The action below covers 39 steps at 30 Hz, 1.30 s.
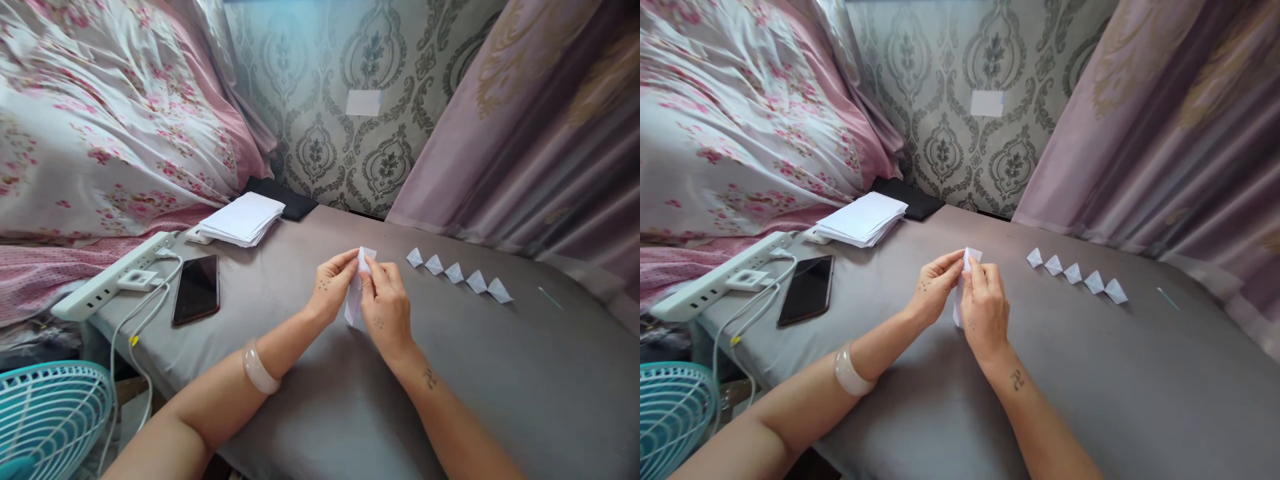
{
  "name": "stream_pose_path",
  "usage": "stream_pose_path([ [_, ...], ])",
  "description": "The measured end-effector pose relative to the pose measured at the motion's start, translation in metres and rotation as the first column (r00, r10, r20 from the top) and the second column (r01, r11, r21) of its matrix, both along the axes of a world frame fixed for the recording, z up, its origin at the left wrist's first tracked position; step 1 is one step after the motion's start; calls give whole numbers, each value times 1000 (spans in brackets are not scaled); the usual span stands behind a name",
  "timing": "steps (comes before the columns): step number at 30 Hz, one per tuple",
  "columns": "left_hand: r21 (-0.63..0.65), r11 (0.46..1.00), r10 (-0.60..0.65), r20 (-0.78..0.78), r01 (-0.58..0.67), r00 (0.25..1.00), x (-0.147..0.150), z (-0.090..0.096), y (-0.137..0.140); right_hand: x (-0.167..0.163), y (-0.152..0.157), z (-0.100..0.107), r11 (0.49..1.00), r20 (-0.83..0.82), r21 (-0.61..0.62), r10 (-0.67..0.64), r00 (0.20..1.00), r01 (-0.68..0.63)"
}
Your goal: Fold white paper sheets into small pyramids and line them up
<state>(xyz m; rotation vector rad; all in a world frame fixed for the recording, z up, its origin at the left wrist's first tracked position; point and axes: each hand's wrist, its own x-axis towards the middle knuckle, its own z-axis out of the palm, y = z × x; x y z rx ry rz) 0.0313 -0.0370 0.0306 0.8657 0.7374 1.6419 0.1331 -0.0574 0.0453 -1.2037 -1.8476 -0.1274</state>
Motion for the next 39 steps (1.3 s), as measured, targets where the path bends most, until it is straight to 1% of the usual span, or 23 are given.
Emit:
stream_pose_path([
  [2,-8,1000,-6,1,6,1000,0,1,-1,0,0,2,1000,-61,0,2,998,-2],
  [5,-1,1000,-9,-2,9,1000,2,2,-3,1,1,5,999,-96,24,-24,995,26],
  [8,17,1000,-3,-24,3,1000,3,2,-4,2,1,9,999,-101,20,-42,994,44],
  [12,45,999,12,-67,-9,998,5,-1,-5,3,2,14,997,-108,-33,-69,992,66],
  [17,28,999,31,-83,-29,996,7,-2,-5,4,3,14,994,-91,-40,-103,991,99],
  [24,50,999,28,-111,-23,993,6,-2,-4,4,3,13,996,-80,-38,-86,993,83],
  [30,61,998,1,-104,5,995,5,-1,-6,4,4,13,998,-78,-35,-59,995,56],
  [34,83,996,1,-112,8,994,5,0,-5,3,4,15,996,-135,-86,-44,990,32],
  [39,94,995,-18,-113,28,993,5,0,-5,5,7,17,991,-231,-130,8,973,-39],
])
